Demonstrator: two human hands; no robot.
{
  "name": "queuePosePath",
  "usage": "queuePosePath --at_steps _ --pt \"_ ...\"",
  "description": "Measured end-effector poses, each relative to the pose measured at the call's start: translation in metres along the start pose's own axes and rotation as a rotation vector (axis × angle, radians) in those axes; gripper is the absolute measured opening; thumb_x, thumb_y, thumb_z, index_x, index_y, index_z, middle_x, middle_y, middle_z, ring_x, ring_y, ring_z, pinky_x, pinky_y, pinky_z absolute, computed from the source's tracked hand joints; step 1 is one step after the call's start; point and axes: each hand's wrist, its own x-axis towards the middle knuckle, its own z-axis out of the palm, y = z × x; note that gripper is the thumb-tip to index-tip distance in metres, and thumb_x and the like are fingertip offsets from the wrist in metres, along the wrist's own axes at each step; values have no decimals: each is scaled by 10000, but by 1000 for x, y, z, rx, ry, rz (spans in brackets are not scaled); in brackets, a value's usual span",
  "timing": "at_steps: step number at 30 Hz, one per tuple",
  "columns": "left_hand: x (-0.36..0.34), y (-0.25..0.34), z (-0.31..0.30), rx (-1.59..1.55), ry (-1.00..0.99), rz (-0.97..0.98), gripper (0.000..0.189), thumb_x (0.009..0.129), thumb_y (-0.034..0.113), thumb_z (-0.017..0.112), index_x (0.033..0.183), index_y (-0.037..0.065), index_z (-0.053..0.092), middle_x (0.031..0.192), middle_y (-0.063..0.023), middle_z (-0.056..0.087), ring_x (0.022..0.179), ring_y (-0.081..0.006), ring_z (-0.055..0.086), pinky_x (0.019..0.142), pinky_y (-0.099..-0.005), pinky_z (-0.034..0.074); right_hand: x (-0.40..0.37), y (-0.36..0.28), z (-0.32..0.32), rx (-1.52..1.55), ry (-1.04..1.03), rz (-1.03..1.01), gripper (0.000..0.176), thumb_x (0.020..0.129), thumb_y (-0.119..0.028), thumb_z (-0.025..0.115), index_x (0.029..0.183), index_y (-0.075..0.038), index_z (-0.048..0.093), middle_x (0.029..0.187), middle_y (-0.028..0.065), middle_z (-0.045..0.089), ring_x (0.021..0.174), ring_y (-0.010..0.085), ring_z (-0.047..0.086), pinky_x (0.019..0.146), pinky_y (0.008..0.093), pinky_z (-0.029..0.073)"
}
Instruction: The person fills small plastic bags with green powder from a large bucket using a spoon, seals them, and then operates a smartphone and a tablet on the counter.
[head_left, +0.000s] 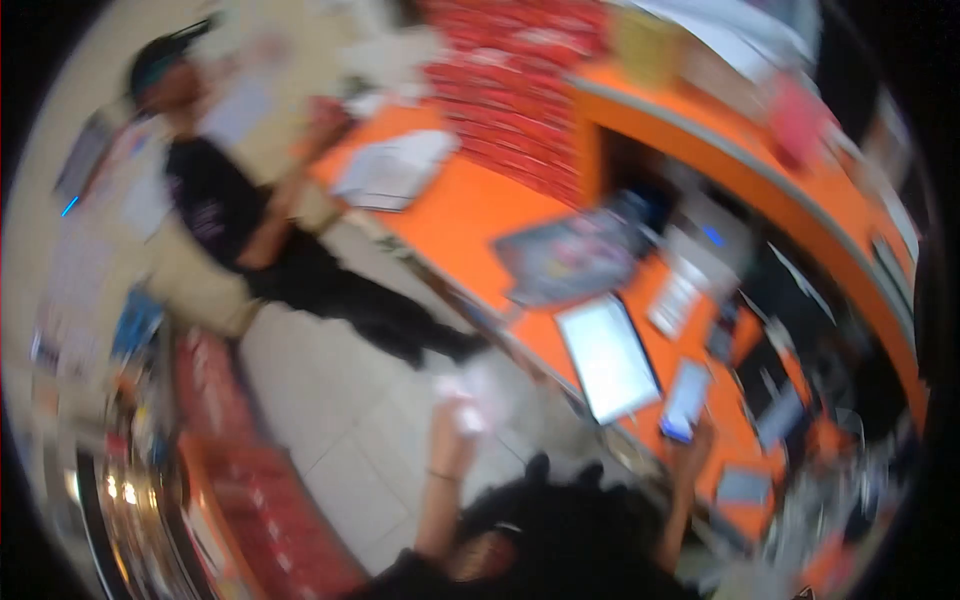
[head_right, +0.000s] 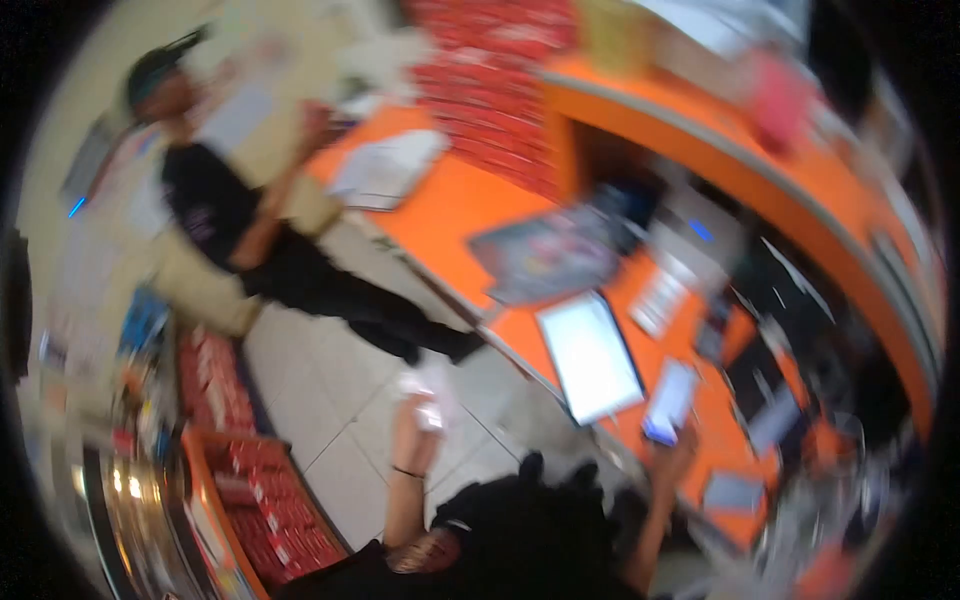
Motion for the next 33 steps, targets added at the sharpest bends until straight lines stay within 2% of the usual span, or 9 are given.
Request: queuePosePath --at_steps 2,3,5,8,13,16,19,30,33 --pt "-15 76 51 -477 117 -316 64 907 139 578 943 86 573 884 -29 609 743 -124 605 612 -266 492 6 69 -33 170 189 -10 302 976 -155 531 1179 64 487 1064 179 559 891 348 647 624 480 573" --pt "-9 62 39 -415 63 -386 125 948 190 535 1010 95 589 993 -48 592 875 -157 596 696 -330 507 -6 33 -19 -504 154 -236 303 929 38 469 1230 78 467 1050 175 538 931 339 626 716 484 570" --pt "-9 57 31 -447 107 -351 128 921 197 563 1008 105 582 1008 -37 565 941 -165 567 733 -359 492 -7 18 -20 -808 160 -198 482 731 178 398 1189 64 495 1088 219 543 972 319 586 855 417 481" --pt "-13 63 33 -485 98 -350 136 908 187 568 1011 98 575 1014 -39 561 963 -175 562 761 -375 487 2 21 -22 -753 160 -309 196 887 105 418 1041 10 494 985 200 541 925 361 582 777 453 437" --pt "-13 93 46 -554 149 -372 175 885 101 542 1047 34 538 903 -54 632 750 -159 654 668 -294 559 12 17 -15 -779 166 -293 389 740 209 403 1073 21 472 1036 212 519 954 362 606 825 456 478" --pt "-12 91 46 -570 101 -375 182 885 106 543 1051 33 535 908 -57 634 756 -162 656 669 -295 561 -9 -45 2 -948 111 -261 380 852 -34 549 1232 -47 555 1065 186 631 980 392 590 838 505 463" --pt "-11 79 43 -575 126 -400 190 885 110 546 1059 35 535 908 -53 636 761 -161 656 670 -296 561 -7 -25 -4 -811 179 -448 367 838 -15 544 1204 -30 562 1026 229 616 927 396 600 782 486 478" --pt "-10 55 35 -468 44 -410 163 881 165 574 1034 107 565 1019 -16 532 954 -156 523 770 -355 464 15 46 -37 -817 229 -285 327 765 -40 572 1092 -33 575 965 221 612 895 409 602 756 506 475" --pt "-12 61 36 -479 66 -377 187 887 147 553 1057 68 557 982 -36 581 880 -161 587 736 -337 515 19 55 -48 -851 143 -386 445 760 -32 572 1203 -58 562 1000 196 646 888 388 612 764 491 484"
